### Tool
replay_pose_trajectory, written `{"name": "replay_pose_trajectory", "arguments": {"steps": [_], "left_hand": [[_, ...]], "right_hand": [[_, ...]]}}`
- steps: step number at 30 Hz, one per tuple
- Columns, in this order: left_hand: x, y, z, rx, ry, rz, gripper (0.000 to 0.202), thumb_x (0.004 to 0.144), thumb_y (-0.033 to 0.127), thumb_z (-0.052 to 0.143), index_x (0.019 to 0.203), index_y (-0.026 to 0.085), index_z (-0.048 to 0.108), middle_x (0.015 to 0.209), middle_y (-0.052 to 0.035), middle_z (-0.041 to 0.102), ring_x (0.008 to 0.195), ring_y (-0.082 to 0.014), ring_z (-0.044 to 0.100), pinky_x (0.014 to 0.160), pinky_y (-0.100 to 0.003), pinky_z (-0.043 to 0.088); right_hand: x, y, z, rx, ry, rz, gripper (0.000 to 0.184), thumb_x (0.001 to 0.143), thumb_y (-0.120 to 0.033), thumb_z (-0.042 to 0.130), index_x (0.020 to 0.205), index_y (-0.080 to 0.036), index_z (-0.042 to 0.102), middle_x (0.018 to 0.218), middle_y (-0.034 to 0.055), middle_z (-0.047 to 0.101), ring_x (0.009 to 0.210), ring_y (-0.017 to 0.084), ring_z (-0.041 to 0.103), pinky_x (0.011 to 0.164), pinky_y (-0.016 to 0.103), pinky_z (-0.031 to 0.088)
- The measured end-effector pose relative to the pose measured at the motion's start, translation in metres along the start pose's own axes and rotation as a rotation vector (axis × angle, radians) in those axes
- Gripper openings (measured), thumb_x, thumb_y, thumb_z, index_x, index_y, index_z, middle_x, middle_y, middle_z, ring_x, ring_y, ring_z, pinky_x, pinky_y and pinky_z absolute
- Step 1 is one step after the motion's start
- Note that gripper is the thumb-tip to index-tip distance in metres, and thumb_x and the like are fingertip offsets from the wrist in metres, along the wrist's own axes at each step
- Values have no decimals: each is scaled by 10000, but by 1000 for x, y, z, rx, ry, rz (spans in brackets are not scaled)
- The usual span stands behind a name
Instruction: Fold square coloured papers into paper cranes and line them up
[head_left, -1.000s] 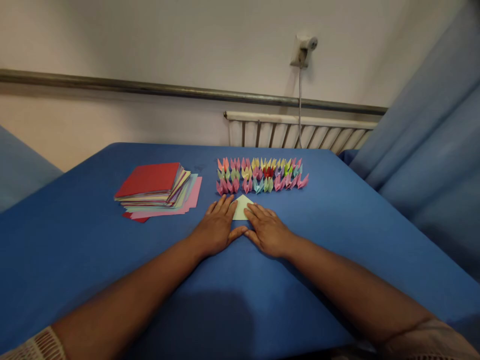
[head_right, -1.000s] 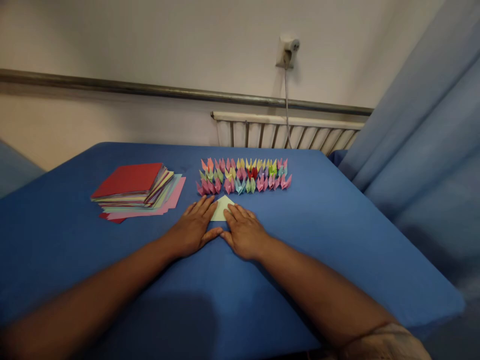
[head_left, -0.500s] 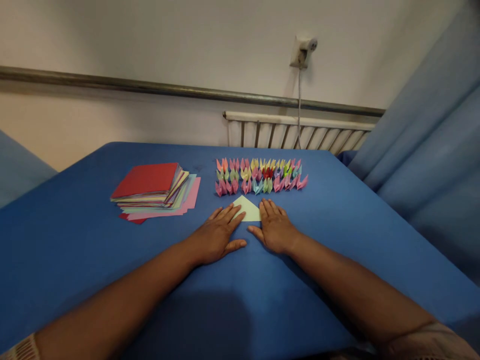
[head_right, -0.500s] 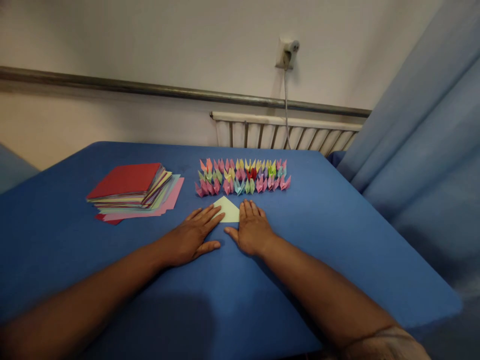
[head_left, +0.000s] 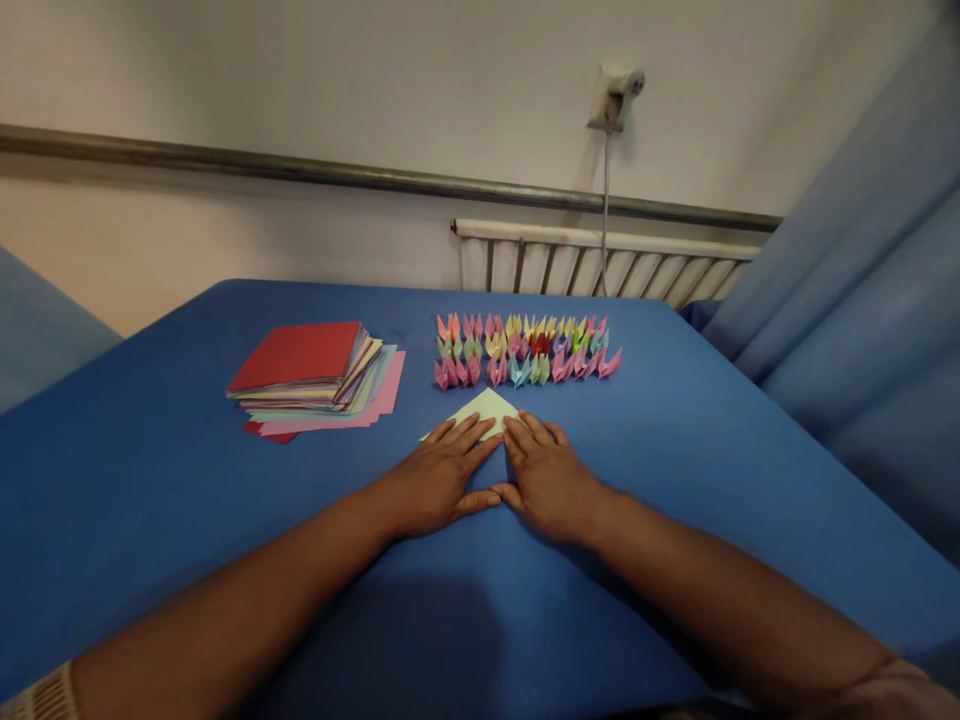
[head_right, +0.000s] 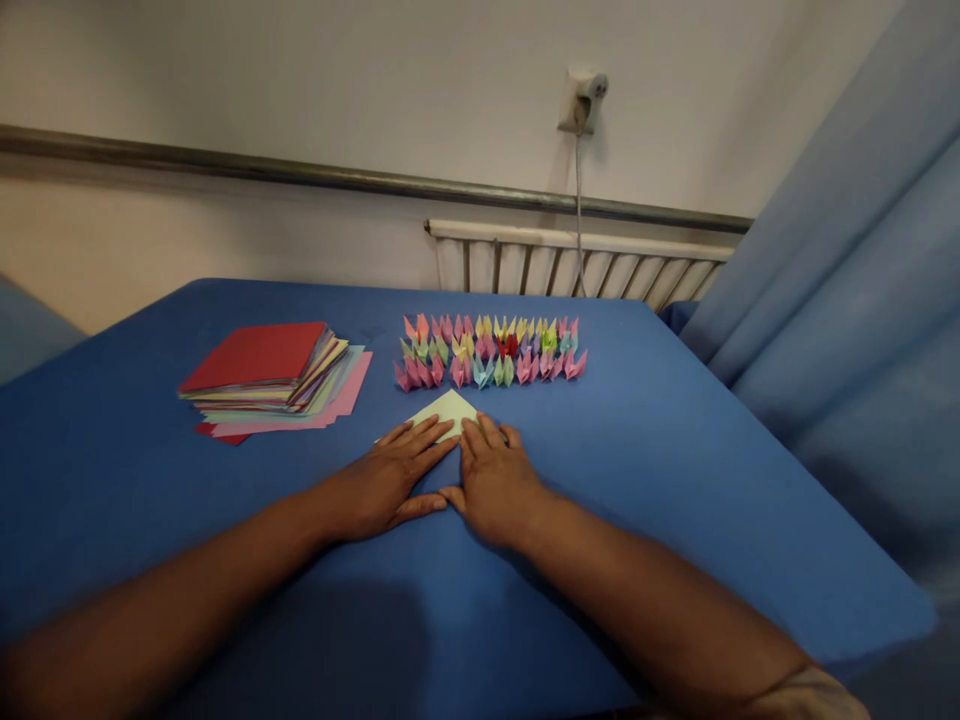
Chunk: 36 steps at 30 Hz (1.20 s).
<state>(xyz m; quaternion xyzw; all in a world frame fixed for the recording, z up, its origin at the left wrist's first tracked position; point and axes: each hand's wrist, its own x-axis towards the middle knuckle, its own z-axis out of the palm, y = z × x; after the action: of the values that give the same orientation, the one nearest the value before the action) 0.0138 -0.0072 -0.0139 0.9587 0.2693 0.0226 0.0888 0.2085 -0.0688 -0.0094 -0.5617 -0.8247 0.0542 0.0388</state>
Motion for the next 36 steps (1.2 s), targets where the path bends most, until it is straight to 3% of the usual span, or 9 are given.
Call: {"name": "replay_pose_trajectory", "arguments": {"steps": [4,9,12,15,20,26,31,34,36], "left_hand": [[1,1,-2,-8,-15,-9,756,873,675,356,1462,204,312,1545,-136,266,1436,-311,189,1138,-489,190],[0,1,-3,-27,6,0,723,874,654,392,1457,233,321,1543,-121,277,1436,-311,192,1135,-506,198],[0,0,-1,-21,11,3,720,875,646,402,1458,233,318,1543,-119,279,1434,-312,197,1135,-507,202],[1,0,-1,-4,2,-1,736,876,647,395,1466,217,301,1540,-132,280,1429,-316,213,1132,-504,206],[-1,7,-11,78,-40,-47,743,869,643,408,1428,155,379,1525,-168,300,1411,-334,251,1117,-498,227],[-15,6,-25,237,37,-241,702,780,708,485,1101,111,671,1333,-232,529,1280,-439,399,1030,-614,264],[-16,-7,-33,255,174,-348,537,803,636,516,749,137,707,1021,-201,660,1143,-429,501,1017,-623,255],[-8,-8,-31,184,297,-293,407,880,493,472,867,143,680,1057,-162,645,1114,-356,525,1016,-549,310],[-2,-5,-26,75,305,-238,320,912,390,439,985,147,633,1068,-129,636,1014,-281,571,936,-454,412]], "right_hand": [[-5,4,-10,-63,-29,29,547,916,-443,464,1296,-59,544,1399,221,466,1336,360,337,1052,534,280],[-7,17,-17,-99,-37,209,348,904,-342,505,1003,-83,717,1093,256,632,1093,393,521,913,552,368],[-4,16,-15,-72,61,251,369,932,-285,441,1127,-65,664,1189,257,594,1135,381,501,928,530,362],[2,9,-9,-6,121,90,418,957,-267,379,1312,-108,532,1407,176,465,1241,315,441,986,463,358],[6,4,-2,26,75,-25,363,949,-242,390,1221,-126,601,1316,129,553,1151,266,505,955,396,403],[8,14,-2,41,107,20,344,954,-251,369,1091,-130,661,1192,129,619,1048,243,554,931,362,420],[14,23,1,97,147,67,286,947,-264,394,1019,-135,639,1043,112,644,979,210,561,928,334,408],[18,29,3,156,193,132,234,930,-267,433,999,-151,624,1012,97,630,955,203,552,896,326,418],[21,33,5,186,245,207,246,913,-310,473,1042,-151,610,1040,103,611,992,222,537,896,344,417]]}}
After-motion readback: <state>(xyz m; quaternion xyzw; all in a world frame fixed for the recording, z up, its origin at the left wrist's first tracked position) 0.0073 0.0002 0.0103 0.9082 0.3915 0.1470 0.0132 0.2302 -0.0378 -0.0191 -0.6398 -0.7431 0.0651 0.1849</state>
